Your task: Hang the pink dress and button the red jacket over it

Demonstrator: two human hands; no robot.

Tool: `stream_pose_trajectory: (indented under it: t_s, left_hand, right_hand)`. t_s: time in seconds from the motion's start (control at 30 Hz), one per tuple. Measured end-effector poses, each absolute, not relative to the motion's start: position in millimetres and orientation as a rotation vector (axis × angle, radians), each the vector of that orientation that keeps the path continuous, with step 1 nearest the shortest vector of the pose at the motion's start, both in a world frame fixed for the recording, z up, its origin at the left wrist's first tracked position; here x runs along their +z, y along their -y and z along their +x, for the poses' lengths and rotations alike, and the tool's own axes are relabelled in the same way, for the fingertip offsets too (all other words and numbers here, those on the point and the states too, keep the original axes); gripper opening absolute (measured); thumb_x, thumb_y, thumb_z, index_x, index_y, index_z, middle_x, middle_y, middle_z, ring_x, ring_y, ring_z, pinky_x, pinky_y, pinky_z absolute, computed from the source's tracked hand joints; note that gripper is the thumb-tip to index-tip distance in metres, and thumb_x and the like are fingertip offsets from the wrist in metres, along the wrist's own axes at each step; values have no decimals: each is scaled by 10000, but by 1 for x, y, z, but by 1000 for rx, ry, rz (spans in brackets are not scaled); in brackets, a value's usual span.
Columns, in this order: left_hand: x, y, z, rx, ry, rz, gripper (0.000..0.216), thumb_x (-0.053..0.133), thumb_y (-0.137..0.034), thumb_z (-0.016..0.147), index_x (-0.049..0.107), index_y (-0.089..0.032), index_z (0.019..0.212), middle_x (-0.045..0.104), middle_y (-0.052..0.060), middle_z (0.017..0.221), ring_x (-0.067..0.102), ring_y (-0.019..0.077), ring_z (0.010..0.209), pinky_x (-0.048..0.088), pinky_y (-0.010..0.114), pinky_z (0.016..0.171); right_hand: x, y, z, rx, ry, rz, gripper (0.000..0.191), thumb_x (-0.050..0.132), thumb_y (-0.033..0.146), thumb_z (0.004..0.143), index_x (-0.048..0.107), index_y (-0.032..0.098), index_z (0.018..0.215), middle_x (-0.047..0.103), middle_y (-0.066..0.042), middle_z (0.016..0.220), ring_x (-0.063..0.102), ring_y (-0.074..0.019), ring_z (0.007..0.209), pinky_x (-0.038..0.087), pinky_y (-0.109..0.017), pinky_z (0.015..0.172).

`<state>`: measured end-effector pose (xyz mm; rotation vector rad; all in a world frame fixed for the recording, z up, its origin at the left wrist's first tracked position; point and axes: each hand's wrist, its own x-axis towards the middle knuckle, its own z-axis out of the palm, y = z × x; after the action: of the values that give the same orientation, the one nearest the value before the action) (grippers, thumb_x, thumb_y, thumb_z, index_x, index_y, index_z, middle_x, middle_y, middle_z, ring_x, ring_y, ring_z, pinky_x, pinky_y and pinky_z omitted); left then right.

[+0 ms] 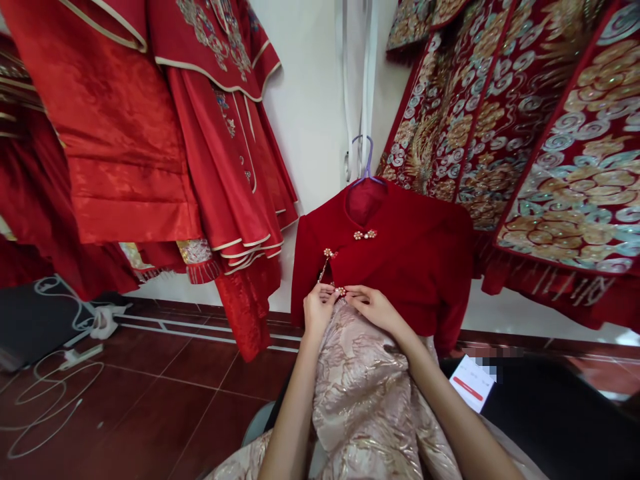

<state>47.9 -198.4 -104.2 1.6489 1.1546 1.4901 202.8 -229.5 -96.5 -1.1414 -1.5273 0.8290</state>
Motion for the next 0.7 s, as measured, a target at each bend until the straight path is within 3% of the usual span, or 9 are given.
stream_pose_trajectory:
  t_s: [0.3,0.5,0.6,0.7]
  left_hand:
    - [-110,197,52,1543,-1189,1620,70,666,-221,763,630,-171,796,696,52,778,665,151,727,525,267,715]
    - [-103,201,51,1461,-1166,1635,121,697,-245,723,668,-169,814,696,52,808,645,142,685,521,263,679]
    - [-95,205,48,1432,-1107,1729,130,672,-305,752,718,-191,708,701,52,862,647,165,819,511,293,799]
    - [-85,202,47,1355,-961,1734,311,626,-408,794,714,-198,583,705,53,957,626,188,983,470,304,926]
  right_hand:
    - [-101,226,203,769,1569,-1149,308,645,276,775,671,166,1062,704,-86,1028,668,-183,937,523,-347,891]
    - [-99,228,203,857,1494,-1136,315,636,309,763,624,160,1040,691,-77,931,661,-162,822,541,-309,759]
    - [-103,227,201,771,1438,-1141,331,674,244,672,577,166,979,649,-36,862,626,-141,776,520,-282,730]
    - [-105,227,200,660,1451,-1169,336,677,181,584,514,194,878,580,25,756,565,-128,699,477,-254,672]
